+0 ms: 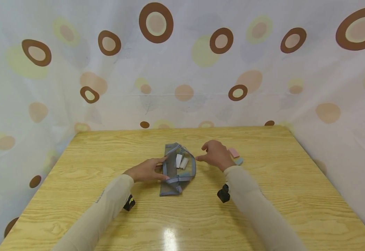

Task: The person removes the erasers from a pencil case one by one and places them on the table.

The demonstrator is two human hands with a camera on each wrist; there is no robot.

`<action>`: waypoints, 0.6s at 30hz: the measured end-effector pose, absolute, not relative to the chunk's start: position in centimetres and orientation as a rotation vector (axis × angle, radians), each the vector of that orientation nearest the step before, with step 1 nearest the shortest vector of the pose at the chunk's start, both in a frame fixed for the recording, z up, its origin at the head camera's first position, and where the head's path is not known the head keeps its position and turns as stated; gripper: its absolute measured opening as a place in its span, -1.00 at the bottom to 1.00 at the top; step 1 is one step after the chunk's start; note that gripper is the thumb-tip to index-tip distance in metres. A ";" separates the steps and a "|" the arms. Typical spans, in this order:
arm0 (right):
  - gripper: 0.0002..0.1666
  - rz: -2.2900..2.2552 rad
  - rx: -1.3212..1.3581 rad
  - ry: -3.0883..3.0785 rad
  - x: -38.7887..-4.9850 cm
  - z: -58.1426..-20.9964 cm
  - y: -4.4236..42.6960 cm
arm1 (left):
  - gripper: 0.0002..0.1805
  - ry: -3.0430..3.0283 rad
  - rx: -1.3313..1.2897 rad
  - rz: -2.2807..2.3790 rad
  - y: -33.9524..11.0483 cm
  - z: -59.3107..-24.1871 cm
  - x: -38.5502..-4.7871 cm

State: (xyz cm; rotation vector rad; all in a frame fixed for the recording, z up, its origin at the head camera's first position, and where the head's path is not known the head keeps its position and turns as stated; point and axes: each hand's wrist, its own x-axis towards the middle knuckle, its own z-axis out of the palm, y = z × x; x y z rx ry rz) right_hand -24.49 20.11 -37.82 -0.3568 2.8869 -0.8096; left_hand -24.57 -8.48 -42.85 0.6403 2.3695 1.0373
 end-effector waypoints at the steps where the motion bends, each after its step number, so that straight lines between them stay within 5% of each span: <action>1: -0.36 -0.810 -0.354 2.878 -24.5 -37.8 19.9 | 0.03 2.371 0.640 1.038 -8.5 -42.9 -24.6; 18: -0.40 -0.814 -0.416 2.851 -24.9 -38.7 17.4 | 0.03 2.381 0.638 1.021 -8.3 -42.9 -24.6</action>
